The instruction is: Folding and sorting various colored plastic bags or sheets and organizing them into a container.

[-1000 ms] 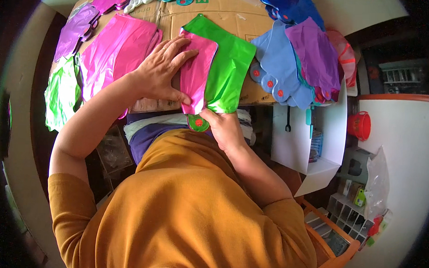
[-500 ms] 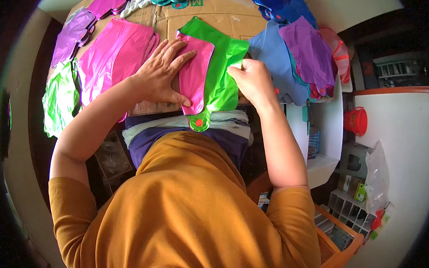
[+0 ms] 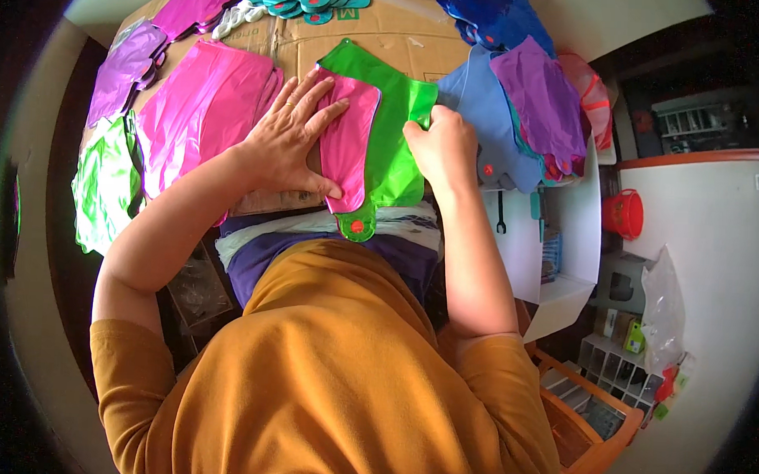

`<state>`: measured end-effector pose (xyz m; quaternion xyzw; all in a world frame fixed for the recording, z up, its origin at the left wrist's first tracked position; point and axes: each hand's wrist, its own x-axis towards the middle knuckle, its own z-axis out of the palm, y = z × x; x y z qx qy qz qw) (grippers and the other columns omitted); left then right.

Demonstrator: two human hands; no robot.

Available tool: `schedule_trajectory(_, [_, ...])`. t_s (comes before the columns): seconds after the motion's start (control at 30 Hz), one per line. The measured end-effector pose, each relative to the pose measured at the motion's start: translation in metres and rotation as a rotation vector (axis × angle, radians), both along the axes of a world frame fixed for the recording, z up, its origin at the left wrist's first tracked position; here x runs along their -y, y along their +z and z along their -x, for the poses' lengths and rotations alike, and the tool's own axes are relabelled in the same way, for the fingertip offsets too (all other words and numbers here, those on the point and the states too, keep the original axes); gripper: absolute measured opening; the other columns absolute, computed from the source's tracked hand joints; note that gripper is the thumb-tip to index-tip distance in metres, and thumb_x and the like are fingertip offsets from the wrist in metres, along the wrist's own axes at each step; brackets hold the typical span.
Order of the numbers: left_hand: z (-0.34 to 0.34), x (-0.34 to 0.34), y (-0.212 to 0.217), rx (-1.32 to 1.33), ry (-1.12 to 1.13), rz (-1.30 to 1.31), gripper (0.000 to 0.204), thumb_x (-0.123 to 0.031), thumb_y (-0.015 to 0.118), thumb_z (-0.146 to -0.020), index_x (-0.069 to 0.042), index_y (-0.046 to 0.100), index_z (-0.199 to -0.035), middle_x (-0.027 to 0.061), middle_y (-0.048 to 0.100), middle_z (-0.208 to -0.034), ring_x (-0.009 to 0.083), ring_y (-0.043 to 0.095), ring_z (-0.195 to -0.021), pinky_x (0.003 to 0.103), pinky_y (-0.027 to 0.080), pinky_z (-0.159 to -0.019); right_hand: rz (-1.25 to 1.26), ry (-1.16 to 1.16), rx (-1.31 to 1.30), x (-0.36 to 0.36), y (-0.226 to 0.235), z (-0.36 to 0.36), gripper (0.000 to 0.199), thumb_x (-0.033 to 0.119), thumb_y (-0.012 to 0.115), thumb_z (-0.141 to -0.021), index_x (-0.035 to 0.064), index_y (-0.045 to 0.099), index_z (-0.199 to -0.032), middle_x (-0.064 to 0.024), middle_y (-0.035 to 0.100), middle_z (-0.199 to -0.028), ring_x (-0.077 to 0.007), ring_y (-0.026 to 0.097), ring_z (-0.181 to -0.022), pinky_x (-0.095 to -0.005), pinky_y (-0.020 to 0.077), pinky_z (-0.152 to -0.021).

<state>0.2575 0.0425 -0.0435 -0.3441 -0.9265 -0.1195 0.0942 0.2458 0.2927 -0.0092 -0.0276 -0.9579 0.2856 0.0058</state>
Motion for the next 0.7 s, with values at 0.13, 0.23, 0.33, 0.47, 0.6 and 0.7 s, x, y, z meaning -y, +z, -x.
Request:
schedule_trajectory(0.13, [0.0,-0.001,0.0,0.012,0.018,0.015,0.119,-0.084,0.066,-0.057,-0.012,0.035,-0.146,0.0258,0.027,-0.151,0.0421,0.017,-0.145,0.054,0.014,-0.119,-0.044,0.025,-0.295,0.006,-0.014,-0.013,0.015,0.015,0.069,-0.08,0.0026,0.062,-0.084,-0.0176,0.066,-0.076,-0.0371,0.065,-0.07,-0.046,0.052,-0.065])
schedule_trajectory(0.23, [0.0,-0.002,0.006,0.053,0.032,0.032,0.121,-0.082,0.068,-0.056,-0.008,0.034,-0.146,0.0261,0.026,-0.152,0.0412,0.016,-0.146,0.053,0.013,-0.119,0.056,0.158,-0.446,0.024,-0.012,-0.031,0.017,0.013,0.068,-0.082,0.0033,0.064,-0.095,-0.0163,0.067,-0.096,-0.0349,0.066,-0.085,-0.0429,0.0534,-0.074])
schedule_trajectory(0.33, [0.002,-0.001,0.005,0.097,0.044,0.055,0.127,-0.084,0.065,-0.057,-0.001,0.029,-0.147,0.026,0.023,-0.154,0.0391,0.013,-0.147,0.051,0.009,-0.12,-0.006,0.486,-0.448,0.039,-0.007,-0.04,0.046,0.03,0.067,-0.087,-0.0053,0.06,-0.116,-0.0258,0.057,-0.126,-0.0389,0.052,-0.121,-0.0461,0.0393,-0.104])
schedule_trajectory(0.47, [0.004,0.002,-0.005,0.051,0.027,-0.09,0.135,-0.083,0.067,-0.056,0.004,0.021,-0.148,0.0242,0.024,-0.154,0.0366,0.015,-0.148,0.05,0.01,-0.12,-0.102,0.694,-0.372,0.047,-0.018,-0.048,0.062,0.045,0.057,-0.092,-0.0087,0.055,-0.124,-0.0289,0.048,-0.137,-0.0401,0.042,-0.133,-0.0513,0.0264,-0.114])
schedule_trajectory(0.6, [0.002,0.0,-0.003,0.039,0.027,-0.133,0.137,-0.082,0.068,-0.055,0.002,0.017,-0.15,0.0229,0.027,-0.153,0.0369,0.019,-0.146,0.051,0.013,-0.119,-0.126,0.722,-0.391,0.047,-0.023,-0.05,0.06,0.041,0.058,-0.093,-0.0069,0.052,-0.128,-0.0257,0.047,-0.14,-0.0389,0.041,-0.134,-0.0505,0.0262,-0.114])
schedule_trajectory(0.7, [0.002,0.001,-0.001,0.03,0.02,-0.109,0.135,-0.082,0.067,-0.056,0.002,0.019,-0.15,0.0226,0.027,-0.153,0.0372,0.02,-0.146,0.051,0.014,-0.119,-0.14,0.724,-0.397,0.047,-0.022,-0.05,0.058,0.04,0.058,-0.093,-0.0061,0.053,-0.128,-0.0249,0.047,-0.141,-0.0384,0.041,-0.134,-0.0498,0.0268,-0.114])
